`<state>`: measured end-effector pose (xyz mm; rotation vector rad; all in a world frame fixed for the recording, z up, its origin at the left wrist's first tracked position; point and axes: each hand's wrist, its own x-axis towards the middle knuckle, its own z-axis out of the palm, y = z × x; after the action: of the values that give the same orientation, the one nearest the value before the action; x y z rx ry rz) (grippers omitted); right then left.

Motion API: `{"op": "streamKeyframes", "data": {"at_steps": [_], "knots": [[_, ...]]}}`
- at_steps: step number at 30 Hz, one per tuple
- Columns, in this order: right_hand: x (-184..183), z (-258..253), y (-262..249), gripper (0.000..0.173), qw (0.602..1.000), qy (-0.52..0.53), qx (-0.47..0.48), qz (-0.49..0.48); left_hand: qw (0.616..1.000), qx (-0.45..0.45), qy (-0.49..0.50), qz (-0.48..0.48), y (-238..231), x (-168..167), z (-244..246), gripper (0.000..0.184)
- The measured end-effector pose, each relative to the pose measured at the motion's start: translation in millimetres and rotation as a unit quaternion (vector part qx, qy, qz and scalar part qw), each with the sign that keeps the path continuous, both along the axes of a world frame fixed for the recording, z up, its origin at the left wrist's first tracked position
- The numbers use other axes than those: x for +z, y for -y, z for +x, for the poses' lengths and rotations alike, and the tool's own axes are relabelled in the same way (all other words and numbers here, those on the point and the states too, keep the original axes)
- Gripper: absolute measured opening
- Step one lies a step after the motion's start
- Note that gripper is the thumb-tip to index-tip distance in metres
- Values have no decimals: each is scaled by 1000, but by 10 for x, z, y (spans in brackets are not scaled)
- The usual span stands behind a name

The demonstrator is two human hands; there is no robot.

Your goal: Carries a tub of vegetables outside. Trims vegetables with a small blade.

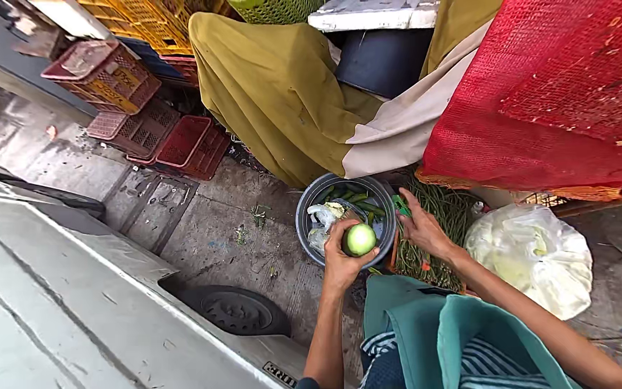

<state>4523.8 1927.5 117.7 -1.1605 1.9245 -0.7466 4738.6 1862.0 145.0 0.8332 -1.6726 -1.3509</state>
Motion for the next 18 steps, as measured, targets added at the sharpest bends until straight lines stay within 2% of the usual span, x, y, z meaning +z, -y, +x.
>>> {"op": "streamKeyframes", "data": {"at_steps": [1, 4, 5, 7, 8, 10, 13, 18], "knots": [[52, -20, -68, 57, 999, 5, 6, -51, 1000, 4, 9, 3, -45, 23, -35, 65], [240, -49, -252, 40, 976, 83, 46, -197, 998, 12, 56, 17, -181, 76, -145, 67], [301, -45, -300, 45, 969, 99, 73, -215, 998, 6, 69, 16, -224, 82, -177, 66], [364, 12, -375, 78, 962, 103, 97, -234, 996, -20, 84, 2, -310, 85, -238, 65], [370, 53, -412, 85, 959, 98, 96, -249, 995, -35, 89, -12, -357, 94, -268, 65], [347, 124, -489, 76, 946, 101, 81, -298, 994, -56, 93, -34, -459, 117, -328, 65], [319, 206, -618, 60, 924, 104, 29, -367, 995, -74, 64, 2, -591, 185, -406, 66], [292, 217, -794, 55, 912, 120, -33, -390, 993, -94, 61, 45, -770, 208, -520, 63]]}}
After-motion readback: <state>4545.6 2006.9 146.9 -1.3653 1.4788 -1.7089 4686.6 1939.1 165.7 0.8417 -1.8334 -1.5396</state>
